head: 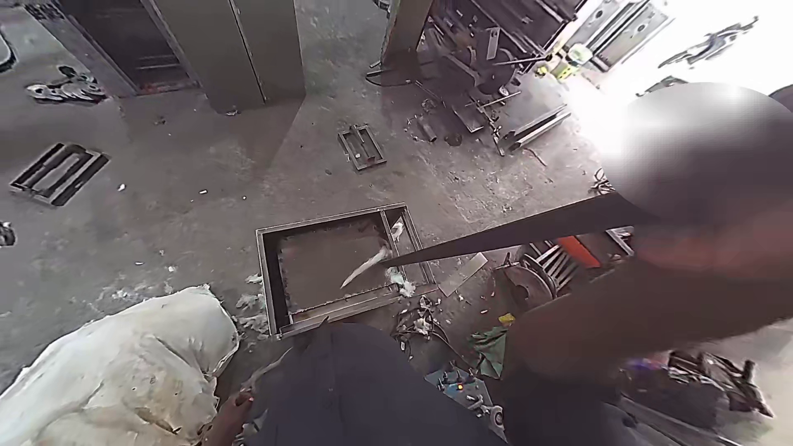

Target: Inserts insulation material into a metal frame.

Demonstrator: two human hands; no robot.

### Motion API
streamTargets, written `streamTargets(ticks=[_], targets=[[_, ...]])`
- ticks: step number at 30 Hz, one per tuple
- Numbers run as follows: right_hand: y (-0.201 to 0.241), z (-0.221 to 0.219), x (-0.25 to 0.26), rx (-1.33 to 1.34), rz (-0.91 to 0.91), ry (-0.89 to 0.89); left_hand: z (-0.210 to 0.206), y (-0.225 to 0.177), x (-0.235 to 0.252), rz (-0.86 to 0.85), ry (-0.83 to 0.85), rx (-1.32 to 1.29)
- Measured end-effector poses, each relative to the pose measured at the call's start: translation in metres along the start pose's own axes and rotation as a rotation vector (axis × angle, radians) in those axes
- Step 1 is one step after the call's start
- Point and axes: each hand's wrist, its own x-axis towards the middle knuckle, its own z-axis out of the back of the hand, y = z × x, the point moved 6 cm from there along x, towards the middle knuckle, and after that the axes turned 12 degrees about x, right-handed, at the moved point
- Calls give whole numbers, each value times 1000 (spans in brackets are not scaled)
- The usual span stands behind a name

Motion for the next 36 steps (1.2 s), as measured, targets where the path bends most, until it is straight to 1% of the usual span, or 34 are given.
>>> streamTargets(ticks=[3,6,8,11,13,14,15,17,19,21,23,25,26,28,29,30,32,34,35,36], targets=[[-8,9,0,-46,103,-67,-15,-4,-3,-3,23,12],[-12,21,9,-104,113,-80,-26,-1,-3,1,-8,-9],[-22,20,18,-185,109,-73,-37,-2,-8,21,-9,-14],[-60,10,15,-290,125,-47,-38,-18,-23,20,-16,-42],[-100,14,8,-293,129,-27,-50,-12,-18,10,-43,-77],[-115,16,8,-273,136,-25,-55,-10,-13,19,-54,-85],[-121,16,10,-252,139,-30,-57,-13,-16,49,-27,-100],[-115,15,18,-231,105,-30,-62,-13,-23,102,14,-105],[-90,12,31,-236,84,-41,-62,-16,-21,90,-2,-99],[-62,9,41,-231,78,-49,-62,-20,-31,85,-1,-120],[-48,7,45,-205,107,-67,-67,-9,-31,96,-16,-123],[-59,6,43,-223,110,-84,-70,-6,-33,117,-20,-123],[-75,8,38,-256,107,-83,-72,-7,-36,125,-6,-119],[-123,20,26,-285,115,-79,-78,-7,-33,118,11,-96],[-144,26,20,-269,120,-82,-83,-2,-29,113,18,-91],[-155,27,19,-252,108,-77,-90,6,-24,106,11,-93],[-150,17,27,-250,53,-99,-96,12,-17,102,20,-109],[-123,9,37,-287,29,-182,-90,19,-7,79,5,-106],[-108,8,43,-275,49,-180,-85,16,-6,65,-10,-120],[-95,17,50,-219,81,-81,-84,13,-12,57,-19,-130]])
